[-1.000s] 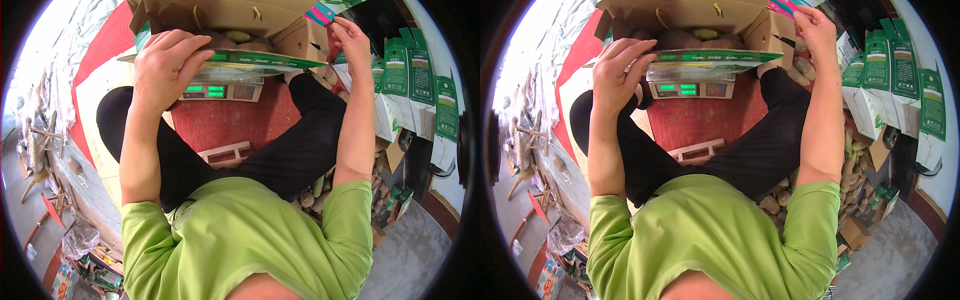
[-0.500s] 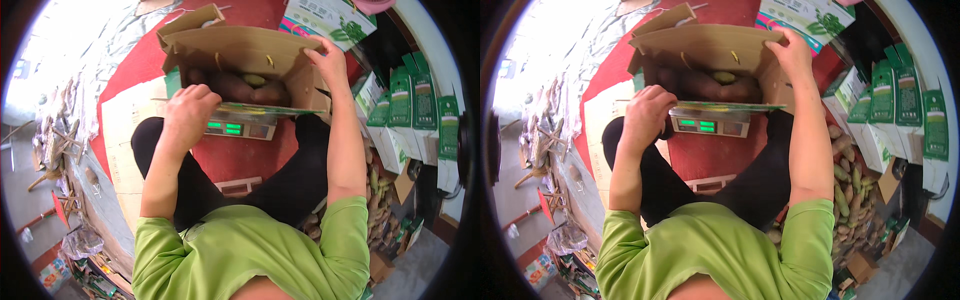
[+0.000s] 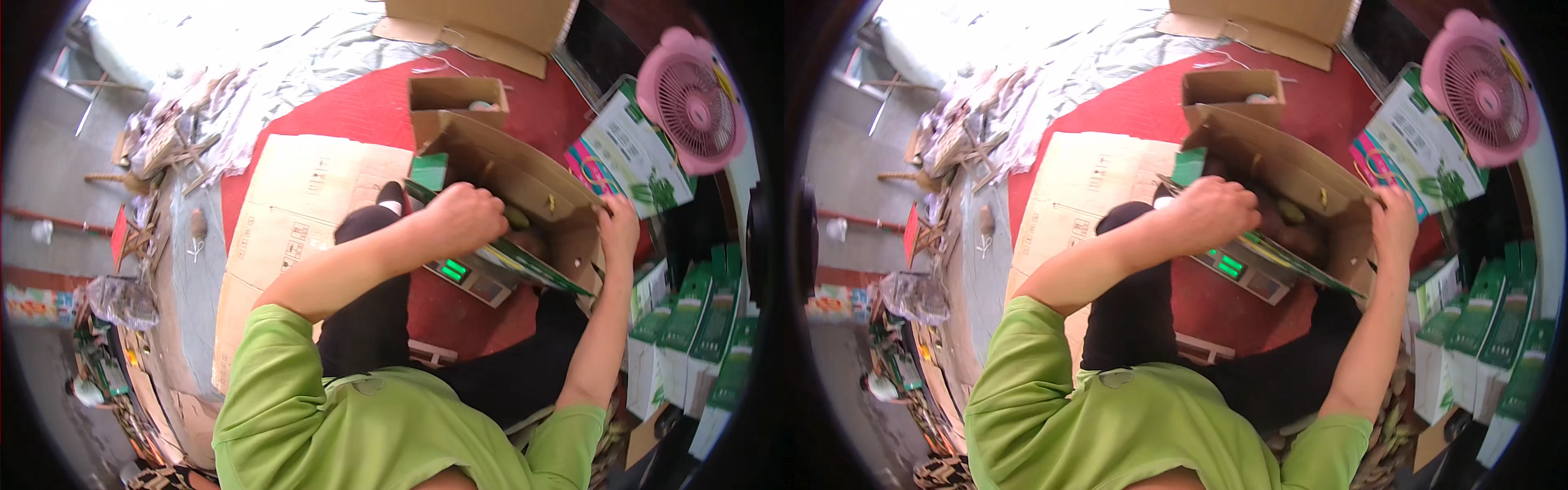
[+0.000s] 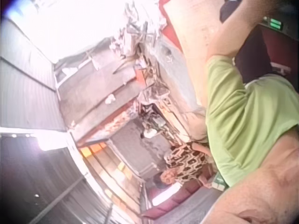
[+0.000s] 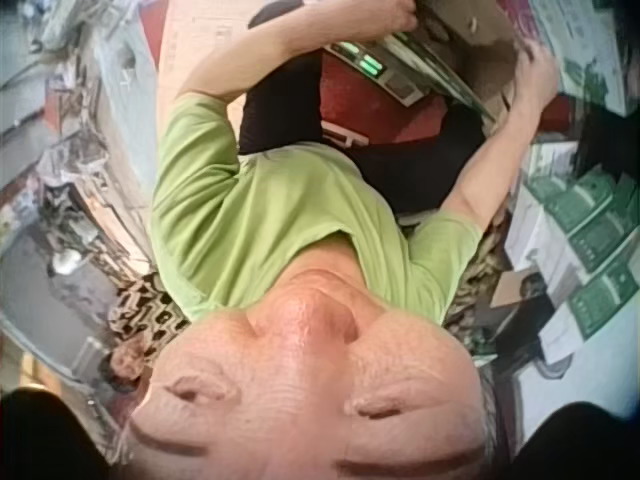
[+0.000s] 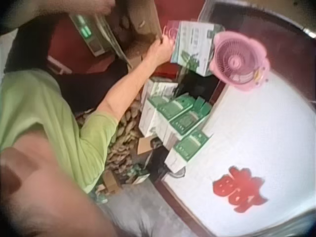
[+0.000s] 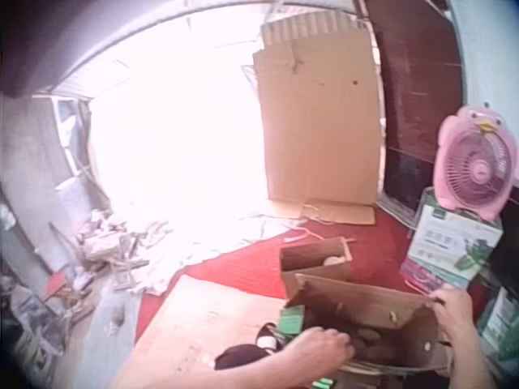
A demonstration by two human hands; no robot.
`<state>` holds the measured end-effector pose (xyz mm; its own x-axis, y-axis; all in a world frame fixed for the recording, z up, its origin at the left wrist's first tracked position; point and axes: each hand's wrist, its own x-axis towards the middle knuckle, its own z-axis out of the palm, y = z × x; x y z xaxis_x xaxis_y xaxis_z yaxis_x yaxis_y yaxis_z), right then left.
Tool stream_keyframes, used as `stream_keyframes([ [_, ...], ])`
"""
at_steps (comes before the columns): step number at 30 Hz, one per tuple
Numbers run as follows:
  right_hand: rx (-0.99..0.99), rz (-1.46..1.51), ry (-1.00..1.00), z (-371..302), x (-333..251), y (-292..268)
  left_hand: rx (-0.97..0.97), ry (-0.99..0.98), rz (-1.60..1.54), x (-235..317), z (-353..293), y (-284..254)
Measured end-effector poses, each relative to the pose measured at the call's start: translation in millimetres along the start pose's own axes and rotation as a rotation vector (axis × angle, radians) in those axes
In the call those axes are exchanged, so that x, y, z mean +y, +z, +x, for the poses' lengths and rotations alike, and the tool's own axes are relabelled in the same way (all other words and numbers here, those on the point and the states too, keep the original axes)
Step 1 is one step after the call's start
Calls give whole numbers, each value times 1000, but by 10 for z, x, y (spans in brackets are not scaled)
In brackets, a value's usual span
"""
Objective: The recorder is weighing and packing sweet potatoes into cardboard boxes in a factory environment.
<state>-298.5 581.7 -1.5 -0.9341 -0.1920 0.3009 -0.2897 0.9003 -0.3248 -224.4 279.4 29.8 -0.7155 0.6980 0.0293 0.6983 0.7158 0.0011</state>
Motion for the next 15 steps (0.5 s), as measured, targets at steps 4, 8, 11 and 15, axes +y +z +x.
stream_keyframes([
  [4,6,-32,-76,30,72,27,-10,65,-34,-75,17,37],
  [8,-22,9,-75,169,-96,1,70,44,-93,-200,-129,26],
  [11,-15,-12,-125,354,-165,-30,151,25,-114,-360,-254,-8],
  [15,-56,-37,-234,801,-507,-99,237,-96,-194,-707,-557,-80],
])
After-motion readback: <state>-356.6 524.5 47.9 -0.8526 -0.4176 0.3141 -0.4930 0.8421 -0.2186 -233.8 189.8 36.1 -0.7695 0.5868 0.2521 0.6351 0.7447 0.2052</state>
